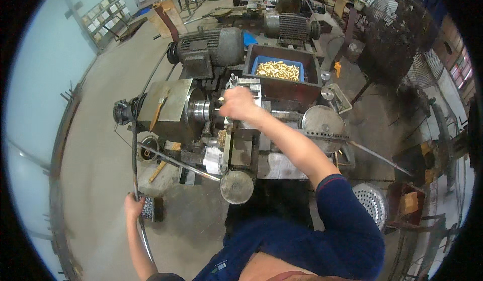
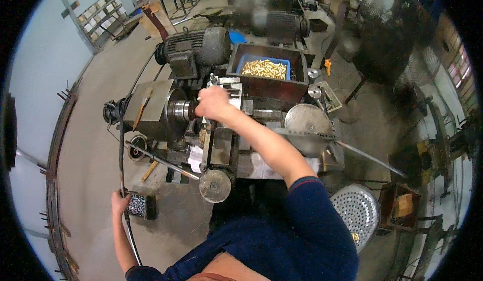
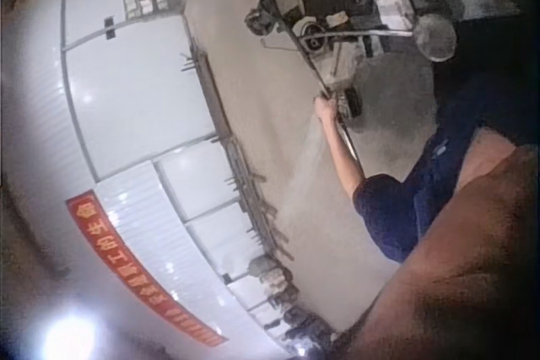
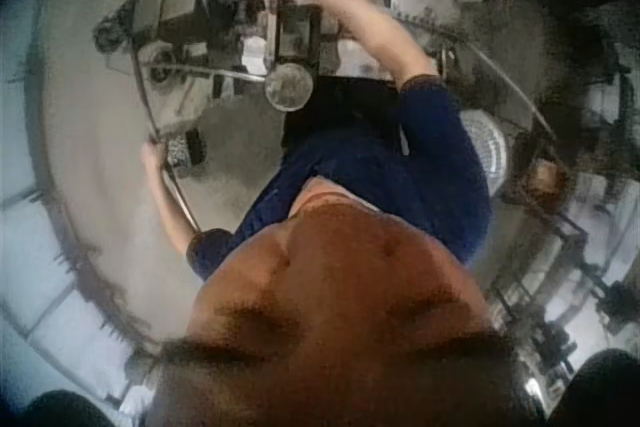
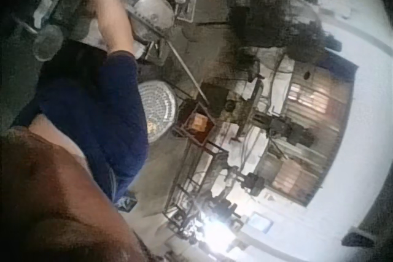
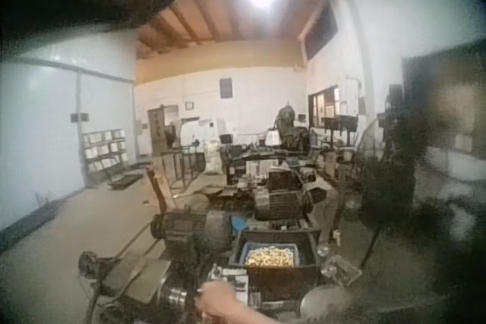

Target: The person operates a metalworking machine, repeatedly inserting small brass components into the machine and using a long metal rod to push them through. The person collects the processed components in a perforated metal tray.

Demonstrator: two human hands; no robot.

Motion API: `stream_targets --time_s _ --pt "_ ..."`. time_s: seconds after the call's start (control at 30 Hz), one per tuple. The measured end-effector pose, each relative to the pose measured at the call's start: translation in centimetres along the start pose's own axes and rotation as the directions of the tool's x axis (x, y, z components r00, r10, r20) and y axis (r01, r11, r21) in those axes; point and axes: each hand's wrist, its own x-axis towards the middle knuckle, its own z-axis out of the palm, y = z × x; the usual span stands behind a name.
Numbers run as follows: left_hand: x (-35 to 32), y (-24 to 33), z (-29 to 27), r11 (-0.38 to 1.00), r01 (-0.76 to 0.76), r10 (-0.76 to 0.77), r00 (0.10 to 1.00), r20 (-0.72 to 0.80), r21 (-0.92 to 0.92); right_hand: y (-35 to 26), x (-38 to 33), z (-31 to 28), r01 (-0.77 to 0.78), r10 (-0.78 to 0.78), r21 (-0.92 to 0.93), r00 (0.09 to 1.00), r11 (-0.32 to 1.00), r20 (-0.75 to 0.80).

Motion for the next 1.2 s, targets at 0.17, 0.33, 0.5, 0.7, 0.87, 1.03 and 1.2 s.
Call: stream_targets --time_s 0.17,0.33,0.5,0.7,0.87,1.03,1.2 --pt "2.0 -0.6 2.2 0.958 0.114 -0.108 0.993 0.039 -0.264 11.6 -0.5 -2.6 -0.354 0.36 0.087 0.93 0.931 -0.067" --pt "2.7 -0.5 2.4 0.923 0.135 -0.099 0.988 0.116 -0.361 18.7 0.6 0.0 -0.143 0.217 0.307 0.95 0.941 -0.222" --pt "1.8 -0.9 2.1 0.911 0.13 -0.116 0.991 0.061 -0.392 18.5 -1.9 2.7 -0.098 0.2 0.368 0.947 0.925 -0.252" --pt "1.1 -0.7 2.0 0.763 0.141 -0.116 0.99 0.081 -0.63 22.6 -14.2 1.3 -0.1 0.259 0.419 0.903 0.903 -0.342" --pt "1.3 4.0 0.3 0.704 0.248 -0.132 0.967 0.22 -0.666 25.7 -31.3 -2.5 -0.519 0.619 0.339 0.681 0.785 -0.391" --pt "1.6 -5.7 1.3 0.718 0.277 -0.119 0.953 0.279 -0.639 26.6 -47.0 -2.9 -0.813 0.799 0.203 0.432 0.546 -0.418" --pt "4.9 -4.6 3.6 0.651 0.327 -0.139 0.939 0.316 -0.685 22.3 -60.2 0.5 -0.998 0.979 0.019 0.047 0.052 -0.199"
